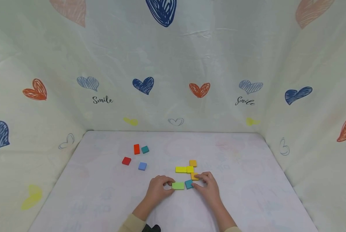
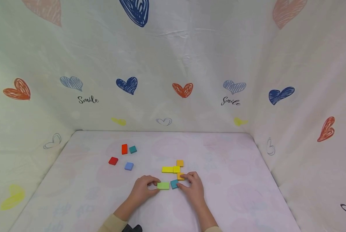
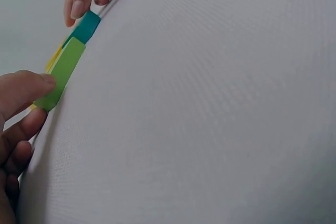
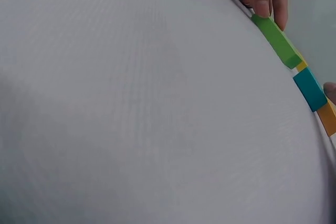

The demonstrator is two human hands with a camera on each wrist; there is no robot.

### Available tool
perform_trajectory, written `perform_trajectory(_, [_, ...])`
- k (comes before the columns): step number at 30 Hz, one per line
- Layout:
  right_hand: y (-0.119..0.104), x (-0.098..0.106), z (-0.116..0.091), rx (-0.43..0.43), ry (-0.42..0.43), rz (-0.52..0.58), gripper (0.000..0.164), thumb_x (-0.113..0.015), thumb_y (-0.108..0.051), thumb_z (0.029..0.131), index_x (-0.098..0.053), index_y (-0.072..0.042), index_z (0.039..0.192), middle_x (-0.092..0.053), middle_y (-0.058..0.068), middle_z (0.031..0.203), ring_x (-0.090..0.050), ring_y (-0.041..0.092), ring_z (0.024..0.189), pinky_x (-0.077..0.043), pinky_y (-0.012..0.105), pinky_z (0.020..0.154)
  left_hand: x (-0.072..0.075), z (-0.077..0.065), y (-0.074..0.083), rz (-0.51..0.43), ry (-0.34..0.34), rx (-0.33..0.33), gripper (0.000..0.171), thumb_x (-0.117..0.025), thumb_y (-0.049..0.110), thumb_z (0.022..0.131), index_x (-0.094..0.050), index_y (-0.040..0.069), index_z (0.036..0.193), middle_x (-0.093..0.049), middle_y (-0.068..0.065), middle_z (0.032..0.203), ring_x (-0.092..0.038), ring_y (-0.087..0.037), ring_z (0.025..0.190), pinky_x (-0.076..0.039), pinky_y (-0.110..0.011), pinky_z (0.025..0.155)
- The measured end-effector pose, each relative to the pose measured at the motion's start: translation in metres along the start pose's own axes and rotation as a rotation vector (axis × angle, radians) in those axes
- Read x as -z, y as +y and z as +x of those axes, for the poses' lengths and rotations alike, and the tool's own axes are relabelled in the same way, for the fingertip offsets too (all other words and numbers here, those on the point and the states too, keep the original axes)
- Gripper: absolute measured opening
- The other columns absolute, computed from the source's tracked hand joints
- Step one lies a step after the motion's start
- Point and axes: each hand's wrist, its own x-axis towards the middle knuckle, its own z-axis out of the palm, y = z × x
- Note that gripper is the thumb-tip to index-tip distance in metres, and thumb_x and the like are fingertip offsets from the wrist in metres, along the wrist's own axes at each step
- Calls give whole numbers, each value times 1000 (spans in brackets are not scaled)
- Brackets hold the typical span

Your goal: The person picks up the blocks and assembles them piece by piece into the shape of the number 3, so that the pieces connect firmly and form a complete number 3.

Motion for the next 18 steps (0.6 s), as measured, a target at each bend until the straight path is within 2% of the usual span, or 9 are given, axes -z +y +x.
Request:
perform_trajectory(7, [2,-1,0,-7,-12,-2,30,-86,-21,74,-76,-16,102,-52,-3,100,-47,14,84,-44,32,77,3,-2,-6,-101,-21,26,29,-82,22,78,-72,20,106,-57,19,83,-48,-8,82,-46,-29,75])
perform_trajectory(15, [2,-1,0,22,1,-13,29,-86,-22,74,-76,-16,101,-52,-4,98,-47,13,84,-45,31,76,3,-2,-10,-112,-15,-4,25,-81,21,79,-73,19,103,-59,17,85,-49,-8,82,-46,-29,74])
perform_trajectory(18, [2,-2,-1,31,10,-16,29,-86,-21,74,-76,-16,101,-52,-4,98,-47,13,83,-45,31,75,2,-2,-11,-116,-5,5,25,-81,21,79,-73,19,102,-58,17,84,-49,-8,82,-46,-28,74])
